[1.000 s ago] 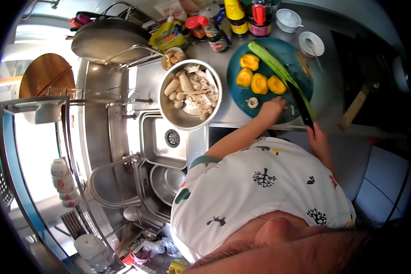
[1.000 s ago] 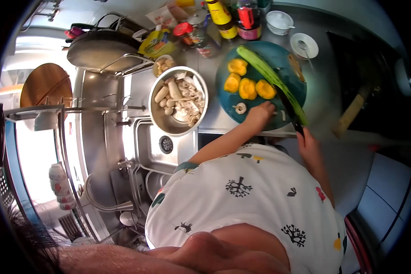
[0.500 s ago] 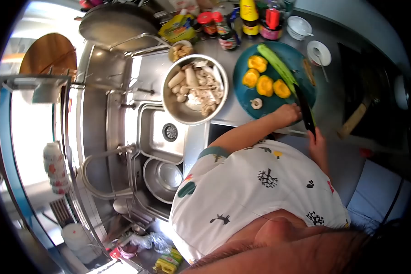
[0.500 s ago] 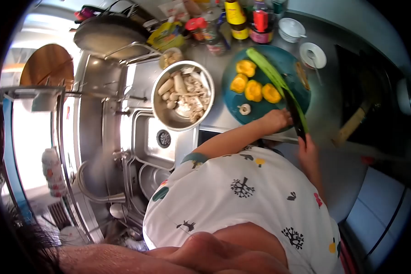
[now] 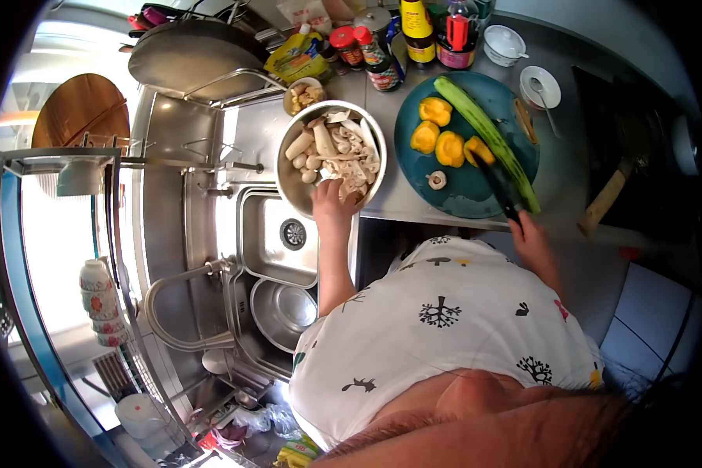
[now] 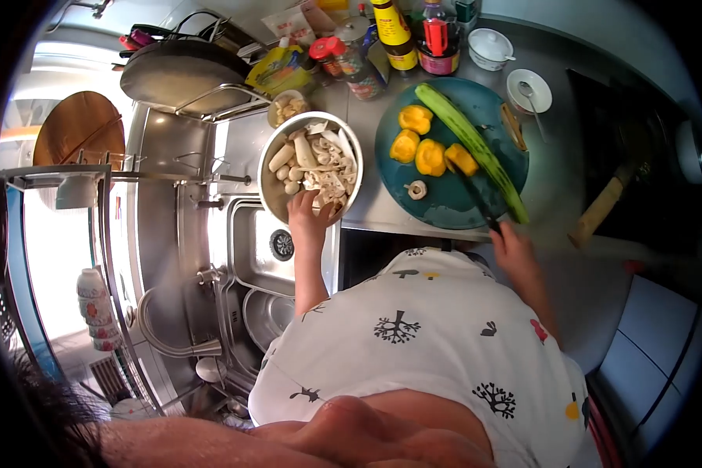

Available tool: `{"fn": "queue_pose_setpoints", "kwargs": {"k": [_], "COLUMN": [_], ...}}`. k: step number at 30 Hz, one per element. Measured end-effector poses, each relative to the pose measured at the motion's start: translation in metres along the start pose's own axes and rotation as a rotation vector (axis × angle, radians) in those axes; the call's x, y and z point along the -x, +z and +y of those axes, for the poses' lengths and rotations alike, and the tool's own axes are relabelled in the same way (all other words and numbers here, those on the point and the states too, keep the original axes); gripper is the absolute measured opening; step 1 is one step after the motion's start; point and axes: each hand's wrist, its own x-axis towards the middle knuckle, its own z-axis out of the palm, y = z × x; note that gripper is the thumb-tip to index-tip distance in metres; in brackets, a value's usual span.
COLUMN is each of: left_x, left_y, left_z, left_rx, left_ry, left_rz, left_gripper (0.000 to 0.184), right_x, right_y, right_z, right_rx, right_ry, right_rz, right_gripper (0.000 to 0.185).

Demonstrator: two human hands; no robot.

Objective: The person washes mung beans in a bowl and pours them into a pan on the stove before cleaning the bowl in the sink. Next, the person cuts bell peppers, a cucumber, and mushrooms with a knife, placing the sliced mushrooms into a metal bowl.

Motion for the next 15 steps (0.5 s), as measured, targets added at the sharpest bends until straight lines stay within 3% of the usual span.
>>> {"fn": "queue_pose_setpoints", "kwargs": {"k": [2, 4, 6, 9, 11, 15], "left_x": [-0.004, 0.003, 0.018, 0.024, 0.020, 0.021], "left_y": [0.004, 0.021, 0.048, 0.096, 0.115, 0.125], "left_z": [0.015, 0.040, 0.075, 0.092, 0.091, 0.088], "left_rx": [0.006, 0.274, 0.565, 0.499, 0.765, 0.853], "left_ry": [0.013, 0.013, -0.207, -0.259, -0.660, -0.661], "left_rz": [0.054, 0.085, -0.158, -0.292, -0.544, -0.545], "left_gripper": [0.026, 0.025, 0.026, 0.026, 0.025, 0.019], "right_x": [-0.004, -0.008, -0.013, -0.016, -0.019, -0.021], "right_y": [0.001, 0.008, 0.015, 0.020, 0.024, 0.026], "right_z": [-0.011, -0.009, -0.004, -0.004, -0.002, -0.006], "right_rx": [0.061, 0.128, 0.181, 0.228, 0.238, 0.263], "right_ry": [-0.147, -0.184, -0.321, -0.349, -0.359, -0.322], "right_rz": [-0.124, -0.160, -0.217, -0.225, -0.229, -0.250], "right_gripper": [0.017, 0.016, 0.016, 0.016, 0.016, 0.016]}}
